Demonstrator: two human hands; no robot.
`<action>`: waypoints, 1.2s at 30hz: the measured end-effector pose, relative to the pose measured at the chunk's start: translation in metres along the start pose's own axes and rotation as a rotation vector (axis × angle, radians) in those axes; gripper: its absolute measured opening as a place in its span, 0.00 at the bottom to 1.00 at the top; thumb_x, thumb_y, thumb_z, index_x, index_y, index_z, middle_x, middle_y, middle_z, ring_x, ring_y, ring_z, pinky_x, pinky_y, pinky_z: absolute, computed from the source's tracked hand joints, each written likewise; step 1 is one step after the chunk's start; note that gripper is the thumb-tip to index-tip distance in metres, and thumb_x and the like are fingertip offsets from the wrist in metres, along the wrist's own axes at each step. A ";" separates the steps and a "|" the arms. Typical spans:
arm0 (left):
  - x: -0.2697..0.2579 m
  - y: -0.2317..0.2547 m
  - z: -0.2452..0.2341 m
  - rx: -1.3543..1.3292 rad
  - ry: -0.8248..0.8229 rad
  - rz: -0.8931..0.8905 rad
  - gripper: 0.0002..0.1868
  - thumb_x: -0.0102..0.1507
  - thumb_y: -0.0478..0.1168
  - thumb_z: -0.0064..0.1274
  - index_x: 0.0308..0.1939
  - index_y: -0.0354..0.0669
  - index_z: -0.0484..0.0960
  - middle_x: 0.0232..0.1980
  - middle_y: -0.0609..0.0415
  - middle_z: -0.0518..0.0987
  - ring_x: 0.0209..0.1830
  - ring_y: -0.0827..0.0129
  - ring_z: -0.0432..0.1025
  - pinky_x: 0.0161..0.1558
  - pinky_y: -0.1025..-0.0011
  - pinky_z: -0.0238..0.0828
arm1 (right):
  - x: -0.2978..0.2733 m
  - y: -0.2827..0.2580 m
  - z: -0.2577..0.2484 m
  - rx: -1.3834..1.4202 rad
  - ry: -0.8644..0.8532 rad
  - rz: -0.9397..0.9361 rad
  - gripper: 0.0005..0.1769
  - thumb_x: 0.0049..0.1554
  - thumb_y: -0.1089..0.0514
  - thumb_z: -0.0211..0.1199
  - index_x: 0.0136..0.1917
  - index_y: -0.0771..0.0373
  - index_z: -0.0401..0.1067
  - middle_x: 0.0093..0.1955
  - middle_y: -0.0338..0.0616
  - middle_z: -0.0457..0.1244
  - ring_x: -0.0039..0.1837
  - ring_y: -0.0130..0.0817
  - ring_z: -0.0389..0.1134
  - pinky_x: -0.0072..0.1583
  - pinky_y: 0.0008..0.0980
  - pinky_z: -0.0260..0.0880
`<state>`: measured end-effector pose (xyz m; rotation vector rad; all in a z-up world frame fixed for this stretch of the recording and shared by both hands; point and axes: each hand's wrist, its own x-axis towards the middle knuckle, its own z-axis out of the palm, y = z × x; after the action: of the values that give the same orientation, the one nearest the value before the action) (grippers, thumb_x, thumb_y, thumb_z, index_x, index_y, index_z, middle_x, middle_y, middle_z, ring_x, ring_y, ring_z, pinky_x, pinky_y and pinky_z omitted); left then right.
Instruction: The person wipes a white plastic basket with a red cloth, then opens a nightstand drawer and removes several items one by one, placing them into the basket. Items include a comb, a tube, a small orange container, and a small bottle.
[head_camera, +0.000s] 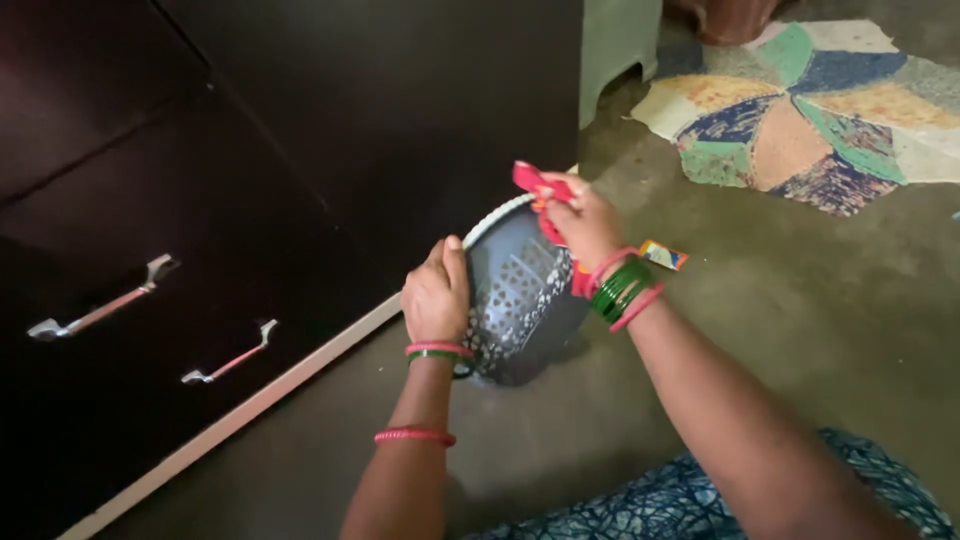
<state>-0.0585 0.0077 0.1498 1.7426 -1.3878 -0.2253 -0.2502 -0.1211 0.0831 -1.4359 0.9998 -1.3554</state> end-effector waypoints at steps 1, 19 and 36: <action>-0.004 -0.007 -0.003 -0.011 0.013 -0.010 0.27 0.72 0.55 0.35 0.36 0.41 0.82 0.28 0.35 0.77 0.31 0.39 0.73 0.35 0.47 0.66 | 0.003 0.025 -0.008 0.074 0.014 0.016 0.17 0.62 0.58 0.60 0.64 0.62 0.73 0.51 0.33 0.71 0.50 0.19 0.71 0.53 0.24 0.71; -0.004 0.003 0.013 0.133 -0.156 -0.033 0.30 0.72 0.62 0.33 0.41 0.43 0.82 0.38 0.38 0.82 0.45 0.39 0.75 0.44 0.45 0.69 | -0.072 -0.084 0.025 -0.812 0.093 -0.585 0.30 0.53 0.57 0.68 0.68 0.54 0.68 0.55 0.48 0.70 0.53 0.46 0.71 0.55 0.42 0.72; -0.029 -0.050 0.006 -0.677 0.040 -0.450 0.35 0.71 0.63 0.43 0.47 0.30 0.85 0.40 0.50 0.82 0.36 0.68 0.74 0.43 0.63 0.73 | -0.071 0.050 -0.026 0.170 0.223 0.060 0.21 0.62 0.54 0.62 0.66 0.64 0.68 0.55 0.37 0.70 0.53 0.23 0.71 0.56 0.26 0.71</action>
<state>-0.0374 0.0291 0.1002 1.4319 -0.7364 -0.8013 -0.2800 -0.0691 0.0155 -1.1384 1.0340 -1.5416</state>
